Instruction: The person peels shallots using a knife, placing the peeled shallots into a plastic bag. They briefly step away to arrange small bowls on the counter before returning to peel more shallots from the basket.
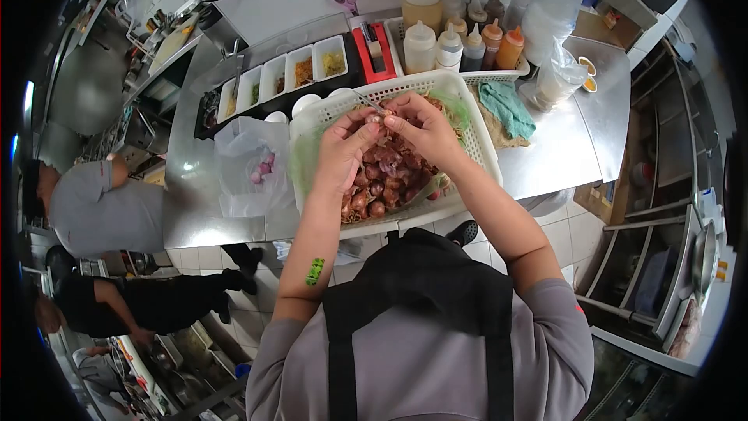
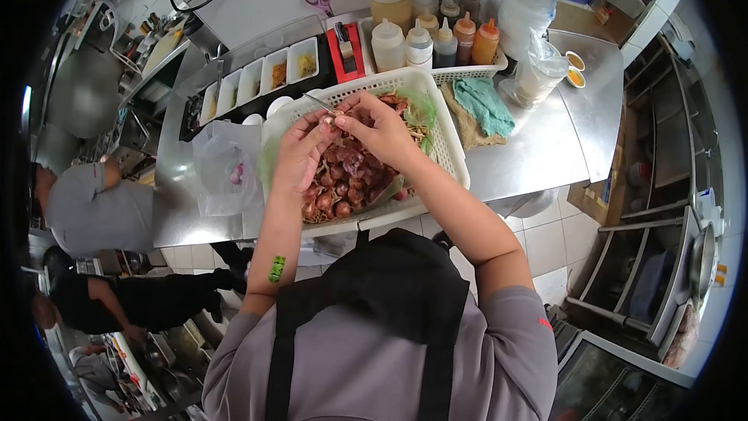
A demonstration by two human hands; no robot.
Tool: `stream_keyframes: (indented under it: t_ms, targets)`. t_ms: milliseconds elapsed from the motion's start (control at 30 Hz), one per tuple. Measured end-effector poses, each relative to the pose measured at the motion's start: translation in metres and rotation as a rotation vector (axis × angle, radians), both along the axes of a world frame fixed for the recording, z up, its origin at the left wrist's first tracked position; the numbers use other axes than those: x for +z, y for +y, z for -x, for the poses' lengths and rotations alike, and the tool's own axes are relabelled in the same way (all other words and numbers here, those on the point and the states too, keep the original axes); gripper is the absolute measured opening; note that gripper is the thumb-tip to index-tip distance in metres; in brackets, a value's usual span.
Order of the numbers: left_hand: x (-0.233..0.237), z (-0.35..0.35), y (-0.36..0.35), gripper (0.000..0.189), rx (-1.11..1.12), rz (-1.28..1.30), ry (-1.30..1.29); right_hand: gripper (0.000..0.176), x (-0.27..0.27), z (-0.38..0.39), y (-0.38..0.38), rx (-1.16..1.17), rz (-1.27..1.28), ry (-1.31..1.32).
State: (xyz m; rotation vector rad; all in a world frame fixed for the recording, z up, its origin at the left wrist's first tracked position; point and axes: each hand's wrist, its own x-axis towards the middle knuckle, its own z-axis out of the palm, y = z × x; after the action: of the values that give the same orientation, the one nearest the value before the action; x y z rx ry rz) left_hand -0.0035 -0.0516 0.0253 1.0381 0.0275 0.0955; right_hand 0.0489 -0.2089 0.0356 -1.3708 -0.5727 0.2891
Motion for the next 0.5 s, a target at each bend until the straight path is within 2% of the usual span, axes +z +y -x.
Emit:
stream_keyframes:
  t_ms: [167,333,433,500]
  targets:
    - [0.005,0.001,0.010,0.028,-0.125,0.128,0.022,0.018,-0.006,-0.006,-0.002,-0.068,0.121,0.032]
    - [0.009,-0.001,0.009,0.030,-0.058,0.142,-0.017,0.020,-0.013,-0.012,-0.002,-0.133,0.158,-0.032]
    - [0.001,-0.003,0.011,0.031,-0.051,0.141,-0.035,0.026,-0.004,-0.006,-0.003,-0.104,0.185,-0.041]
    - [0.000,-0.003,0.011,0.032,-0.038,0.141,-0.038,0.033,0.002,0.000,-0.003,0.042,0.116,-0.032]
